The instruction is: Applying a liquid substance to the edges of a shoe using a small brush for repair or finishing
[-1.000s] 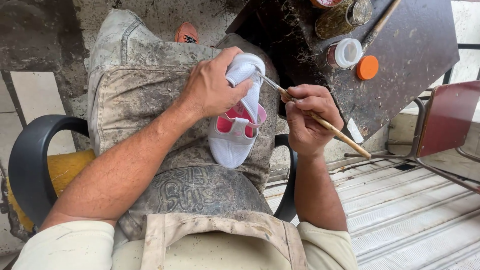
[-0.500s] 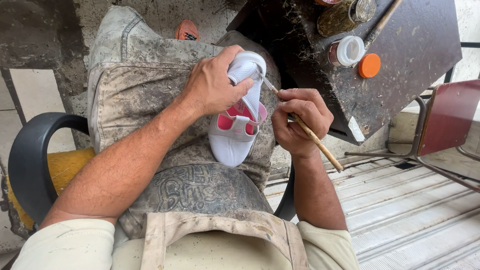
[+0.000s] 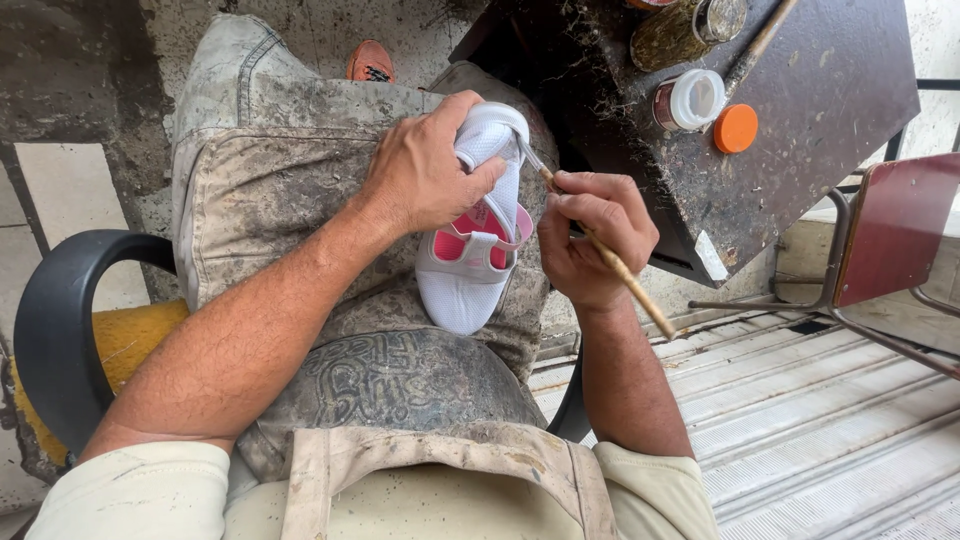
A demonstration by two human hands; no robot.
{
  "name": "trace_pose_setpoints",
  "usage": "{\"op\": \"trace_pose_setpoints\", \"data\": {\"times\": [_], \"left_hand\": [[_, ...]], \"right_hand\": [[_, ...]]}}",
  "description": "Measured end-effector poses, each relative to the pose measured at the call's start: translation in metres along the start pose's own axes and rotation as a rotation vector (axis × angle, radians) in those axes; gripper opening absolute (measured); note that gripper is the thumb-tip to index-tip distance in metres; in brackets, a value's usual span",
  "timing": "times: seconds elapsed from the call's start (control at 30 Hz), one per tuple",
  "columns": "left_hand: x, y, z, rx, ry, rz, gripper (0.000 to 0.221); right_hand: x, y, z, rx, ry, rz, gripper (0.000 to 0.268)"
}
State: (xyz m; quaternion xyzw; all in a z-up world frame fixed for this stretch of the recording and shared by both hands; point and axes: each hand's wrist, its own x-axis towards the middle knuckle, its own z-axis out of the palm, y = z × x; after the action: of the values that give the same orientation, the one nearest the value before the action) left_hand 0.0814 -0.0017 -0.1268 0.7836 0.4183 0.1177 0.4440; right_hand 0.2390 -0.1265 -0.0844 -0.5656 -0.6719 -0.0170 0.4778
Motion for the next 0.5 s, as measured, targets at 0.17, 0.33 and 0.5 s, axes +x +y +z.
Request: {"op": "trace_pose_setpoints", "data": {"times": [0.17,0.33,0.5], "left_hand": [[-0.0001,-0.0031,-0.0002,-0.014,-0.003,-0.003,0.063],[0.0001,-0.0049,0.0007,-0.018,0.006,-0.004,0.062],[-0.0012,-0.0045,0.0023,-0.009,0.021,0.002,0.061]], "right_hand": [[0.002,-0.0046,-0.0022,0.031,-0.034,0.054,0.019],[0.0023,-0.0017,-0.0009,0.066,0.009,0.0,0.019],[0.0016,0.0008,0.0019,0.144,-0.02,-0.025,0.018]]}}
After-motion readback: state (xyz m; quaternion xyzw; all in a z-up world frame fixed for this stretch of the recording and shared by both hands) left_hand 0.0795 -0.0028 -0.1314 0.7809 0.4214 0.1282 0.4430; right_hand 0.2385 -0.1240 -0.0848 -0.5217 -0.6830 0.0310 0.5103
